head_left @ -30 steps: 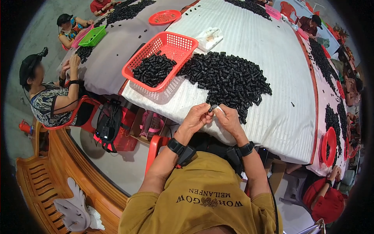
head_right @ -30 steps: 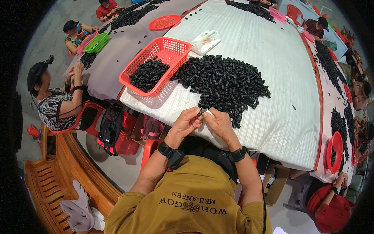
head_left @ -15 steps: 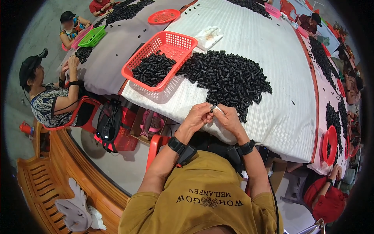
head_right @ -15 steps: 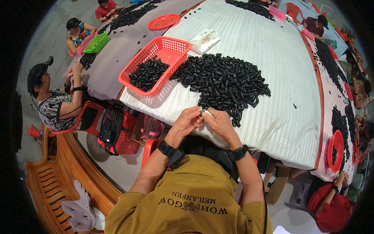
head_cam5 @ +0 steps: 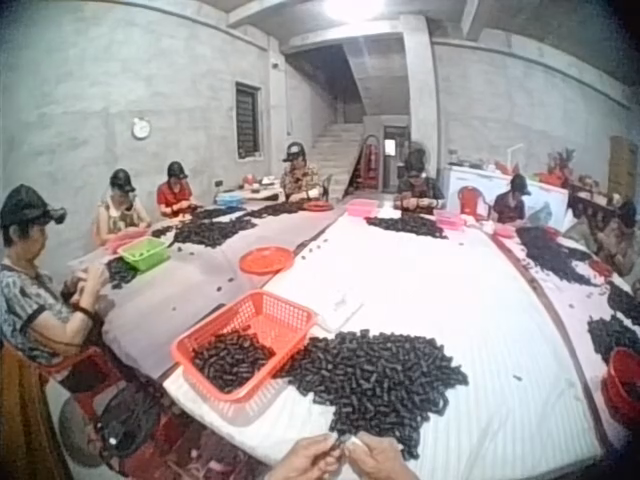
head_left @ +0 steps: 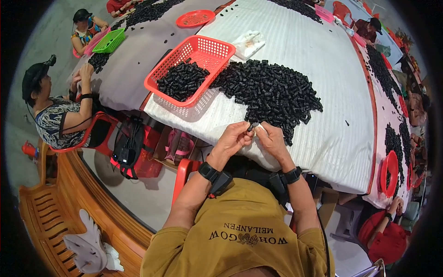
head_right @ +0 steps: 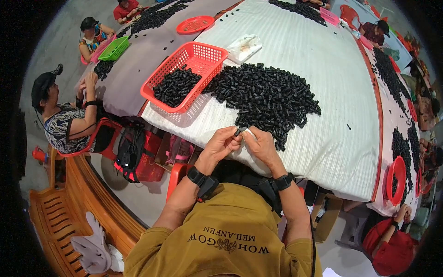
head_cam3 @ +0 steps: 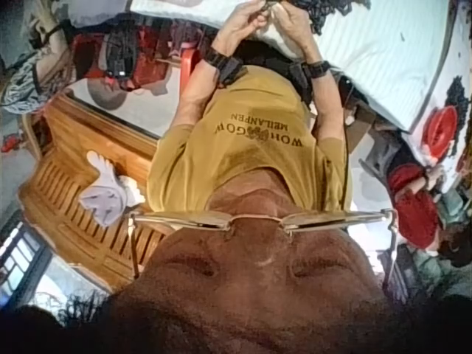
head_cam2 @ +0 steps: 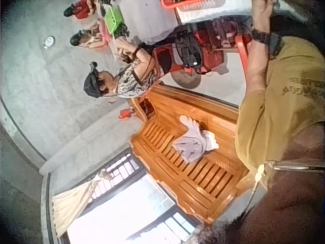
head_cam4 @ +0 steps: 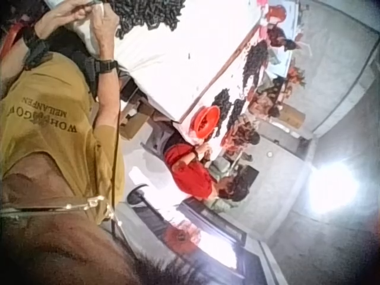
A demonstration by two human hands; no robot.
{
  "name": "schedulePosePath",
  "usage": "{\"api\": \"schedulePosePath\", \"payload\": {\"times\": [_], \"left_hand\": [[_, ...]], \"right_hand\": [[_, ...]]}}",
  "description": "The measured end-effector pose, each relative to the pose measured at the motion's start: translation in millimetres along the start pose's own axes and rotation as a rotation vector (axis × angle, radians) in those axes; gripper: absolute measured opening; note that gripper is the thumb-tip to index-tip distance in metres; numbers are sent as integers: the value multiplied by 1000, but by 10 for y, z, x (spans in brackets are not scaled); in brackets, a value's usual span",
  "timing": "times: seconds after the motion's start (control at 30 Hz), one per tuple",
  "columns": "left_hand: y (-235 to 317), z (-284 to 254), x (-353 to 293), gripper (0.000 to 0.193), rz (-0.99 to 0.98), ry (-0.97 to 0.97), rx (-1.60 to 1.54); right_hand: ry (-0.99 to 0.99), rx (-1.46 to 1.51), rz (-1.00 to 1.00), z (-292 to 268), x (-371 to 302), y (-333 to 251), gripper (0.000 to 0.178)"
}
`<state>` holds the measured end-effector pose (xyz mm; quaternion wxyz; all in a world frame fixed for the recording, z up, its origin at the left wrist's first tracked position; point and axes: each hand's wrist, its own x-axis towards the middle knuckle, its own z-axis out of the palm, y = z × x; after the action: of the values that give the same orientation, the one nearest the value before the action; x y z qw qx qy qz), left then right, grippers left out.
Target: Sorting and inspecting small black shoe components at a production table.
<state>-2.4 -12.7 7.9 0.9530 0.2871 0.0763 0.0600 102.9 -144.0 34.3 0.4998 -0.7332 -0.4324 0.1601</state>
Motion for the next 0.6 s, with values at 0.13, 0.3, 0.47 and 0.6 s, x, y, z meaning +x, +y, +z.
{"api": "schedulePosePath", "payload": {"times": [0.13,0.3,0.47,0.6], "left_hand": [[5,7,-2,18,-14,10,15],[12,7,-4,18,-17,14,23],[5,24,8,15,-19,38,32],[-7,2,30,16,-21,45,42]], "right_hand": [[11,9,-18,15,0,-1,27],[3,-2,-34,5,0,24,27],[-33,-35,-64,-11,7,-23,28],[-40,-45,-64,-7,4,18,27]]}}
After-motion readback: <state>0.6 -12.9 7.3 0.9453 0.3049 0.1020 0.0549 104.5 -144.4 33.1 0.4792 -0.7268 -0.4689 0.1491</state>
